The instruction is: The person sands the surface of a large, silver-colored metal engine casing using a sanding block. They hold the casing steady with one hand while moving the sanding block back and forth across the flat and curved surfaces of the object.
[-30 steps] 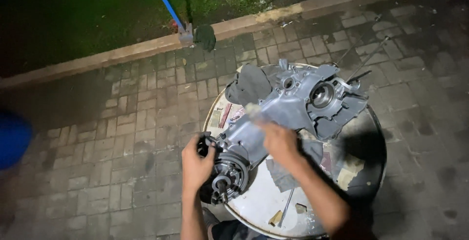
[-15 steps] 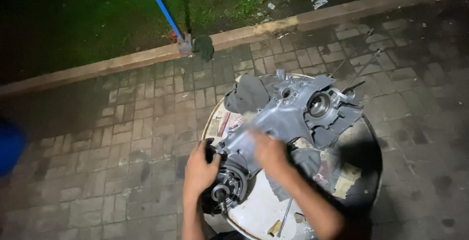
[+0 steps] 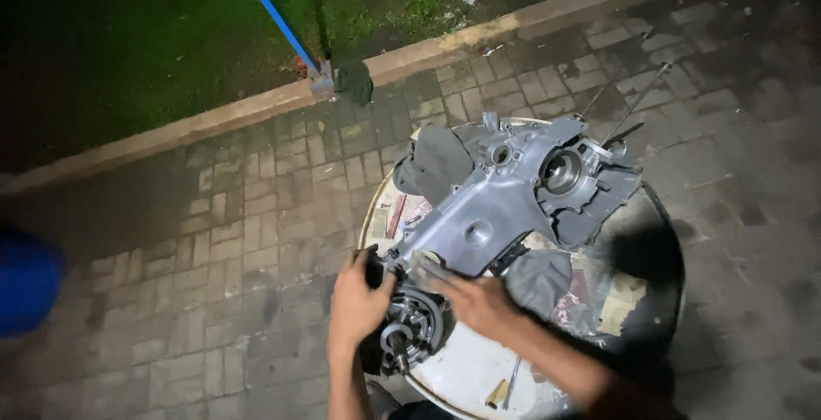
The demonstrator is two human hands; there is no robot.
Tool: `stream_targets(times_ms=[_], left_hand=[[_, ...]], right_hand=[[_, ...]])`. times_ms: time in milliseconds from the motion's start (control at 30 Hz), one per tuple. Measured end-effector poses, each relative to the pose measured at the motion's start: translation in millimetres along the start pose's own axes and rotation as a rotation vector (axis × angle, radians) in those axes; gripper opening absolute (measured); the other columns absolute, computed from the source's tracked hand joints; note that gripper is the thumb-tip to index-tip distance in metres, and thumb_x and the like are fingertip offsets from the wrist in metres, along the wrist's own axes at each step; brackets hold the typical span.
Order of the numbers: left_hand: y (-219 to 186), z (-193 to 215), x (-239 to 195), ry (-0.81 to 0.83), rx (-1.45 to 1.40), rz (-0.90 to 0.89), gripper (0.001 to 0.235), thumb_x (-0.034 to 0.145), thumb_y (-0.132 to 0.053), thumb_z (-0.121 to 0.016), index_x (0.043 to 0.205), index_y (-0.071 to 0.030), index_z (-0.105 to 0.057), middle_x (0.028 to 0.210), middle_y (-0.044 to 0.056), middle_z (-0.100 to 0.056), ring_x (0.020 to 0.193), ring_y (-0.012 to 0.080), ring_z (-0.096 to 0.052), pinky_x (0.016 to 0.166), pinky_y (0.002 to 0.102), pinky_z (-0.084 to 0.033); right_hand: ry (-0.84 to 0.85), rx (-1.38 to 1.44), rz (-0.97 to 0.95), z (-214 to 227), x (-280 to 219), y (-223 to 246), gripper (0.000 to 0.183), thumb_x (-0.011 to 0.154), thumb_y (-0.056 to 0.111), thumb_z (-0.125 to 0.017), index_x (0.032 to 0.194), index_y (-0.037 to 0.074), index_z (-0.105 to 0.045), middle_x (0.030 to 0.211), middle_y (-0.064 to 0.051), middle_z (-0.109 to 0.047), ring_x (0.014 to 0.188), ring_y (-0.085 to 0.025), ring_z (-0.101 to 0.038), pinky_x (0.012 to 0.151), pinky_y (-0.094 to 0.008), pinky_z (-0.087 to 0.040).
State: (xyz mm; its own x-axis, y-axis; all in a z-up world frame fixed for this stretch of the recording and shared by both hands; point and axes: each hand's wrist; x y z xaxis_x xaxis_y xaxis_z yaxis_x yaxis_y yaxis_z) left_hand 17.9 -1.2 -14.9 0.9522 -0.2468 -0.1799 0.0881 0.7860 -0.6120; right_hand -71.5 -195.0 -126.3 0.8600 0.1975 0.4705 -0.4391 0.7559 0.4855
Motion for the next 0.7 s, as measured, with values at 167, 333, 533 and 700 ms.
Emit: stream_targets(times_ms=[167,333,533,700], left_hand=[[3,-2,-1,-0.003,0.029,-0.021,0.064,0.081,-0.034,-0.072,0.136,-0.003,-0.061,0.138,0.020,-0.060,0.128,0.0383,-0.057,0.108,0.045,-0.044],[-11,4,-5,0.012,0.083,0.082,0.059,0.081,-0.036,-0.071,0.134,-0.012,-0.063,0.135,0.010,-0.062,0.121,0.0364,-0.061,0.098,0.049,-0.050],[-6,2,-3,0.003,0.034,-0.032,0.063,0.086,-0.036,-0.070,0.136,0.001,-0.059,0.136,0.019,-0.061,0.125,0.0390,-0.058,0.106,0.047,-0.047],[-1,0,-2,-0.007,0.009,-0.019,0.064,0.083,-0.032,-0.071,0.137,-0.002,-0.058,0.132,0.015,-0.062,0.119,0.0360,-0.062,0.103,0.046,-0.049]], right_hand=[[-0.096,-0.274,-0.321,33,10,-53,0.039,0.099,0.002,-0.055,0.124,0.029,-0.068,0.103,0.014,-0.051,0.035,-0.005,-0.034,0.033,-0.020,-0.030],[-0.050,0.236,-0.218,3,-2,-2,0.038,0.107,0.001,-0.041,0.130,0.014,-0.068,0.074,-0.002,-0.075,0.029,-0.006,-0.037,0.025,-0.018,-0.030],[-0.237,-0.200,-0.391,-6,-22,-51,0.067,0.083,-0.002,-0.053,0.142,0.028,-0.063,0.141,0.003,-0.065,0.042,-0.024,-0.064,0.046,-0.040,-0.053],[0.194,-0.053,-0.168,6,-26,-10,0.097,0.074,-0.023,-0.052,0.147,0.042,-0.046,0.151,0.001,-0.054,0.027,-0.009,-0.049,0.024,-0.017,-0.046]])
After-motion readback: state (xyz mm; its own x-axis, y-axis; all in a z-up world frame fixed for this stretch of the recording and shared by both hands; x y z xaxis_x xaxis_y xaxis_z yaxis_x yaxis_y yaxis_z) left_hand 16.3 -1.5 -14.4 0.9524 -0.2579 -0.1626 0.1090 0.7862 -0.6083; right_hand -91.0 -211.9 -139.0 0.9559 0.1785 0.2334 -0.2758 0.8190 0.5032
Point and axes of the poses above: each hand's wrist, its own x-axis towards the middle knuckle, its own z-axis out of the back of the hand, y = z × x
